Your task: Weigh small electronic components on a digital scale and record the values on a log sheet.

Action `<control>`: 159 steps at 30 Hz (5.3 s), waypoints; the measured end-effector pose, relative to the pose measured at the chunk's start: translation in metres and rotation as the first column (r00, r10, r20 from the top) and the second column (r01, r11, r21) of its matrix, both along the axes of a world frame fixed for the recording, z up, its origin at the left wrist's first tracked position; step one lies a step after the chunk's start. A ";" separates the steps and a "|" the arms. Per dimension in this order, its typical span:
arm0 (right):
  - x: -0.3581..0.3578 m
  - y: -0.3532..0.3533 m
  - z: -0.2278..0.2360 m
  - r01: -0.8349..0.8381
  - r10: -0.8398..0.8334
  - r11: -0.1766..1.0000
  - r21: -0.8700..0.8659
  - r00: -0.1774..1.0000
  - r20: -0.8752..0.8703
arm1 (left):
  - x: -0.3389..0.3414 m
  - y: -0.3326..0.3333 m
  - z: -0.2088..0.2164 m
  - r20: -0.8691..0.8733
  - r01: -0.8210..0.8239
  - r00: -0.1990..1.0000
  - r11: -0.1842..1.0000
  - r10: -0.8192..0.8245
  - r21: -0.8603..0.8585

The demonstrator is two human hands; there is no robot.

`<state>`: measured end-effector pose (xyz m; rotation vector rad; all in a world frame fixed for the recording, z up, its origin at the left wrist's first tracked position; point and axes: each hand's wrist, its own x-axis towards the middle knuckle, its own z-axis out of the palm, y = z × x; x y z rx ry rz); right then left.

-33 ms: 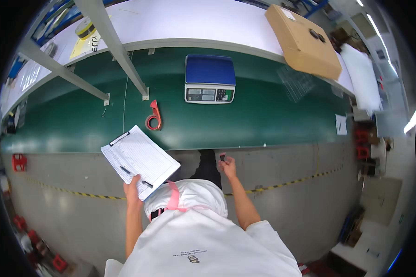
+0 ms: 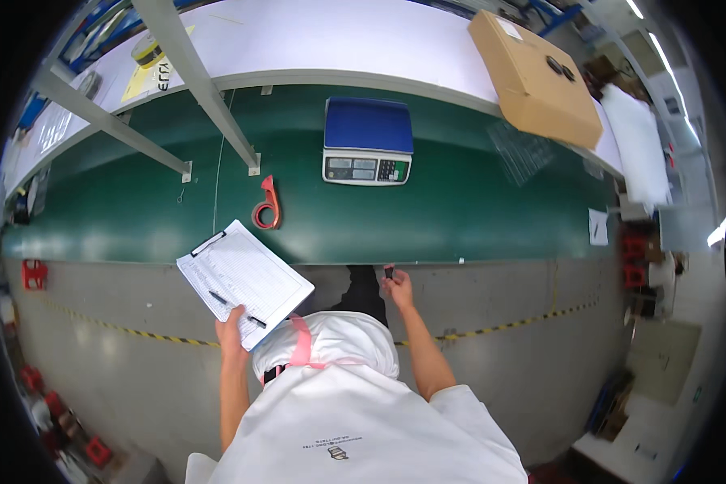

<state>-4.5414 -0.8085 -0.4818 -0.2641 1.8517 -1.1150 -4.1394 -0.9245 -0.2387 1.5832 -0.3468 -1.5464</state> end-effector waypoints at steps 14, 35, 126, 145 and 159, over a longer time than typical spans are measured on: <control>-0.176 -0.131 -0.009 -0.540 0.541 0.778 0.320 0.318 -0.779 | -0.183 0.030 -0.051 -0.051 -0.162 0.985 0.984 0.166 0.078; -0.201 -0.375 0.025 -0.164 0.171 0.985 -0.047 0.948 0.267 | -0.223 -0.010 -0.244 0.291 0.000 0.955 0.984 -0.052 0.176; -0.159 -0.185 -0.011 -0.576 0.544 0.792 0.204 0.513 -0.664 | -0.208 0.047 -0.272 0.249 0.400 0.847 0.871 -0.470 0.285; -0.159 -0.286 -0.018 -0.490 0.308 0.870 -0.060 0.634 -0.709 | -0.200 0.038 -0.253 0.245 0.396 0.845 0.865 -0.475 0.309; -0.194 -0.299 -0.031 -0.248 0.247 0.922 -0.296 0.968 -0.041 | -0.206 0.033 -0.241 0.244 0.398 0.844 0.862 -0.478 0.313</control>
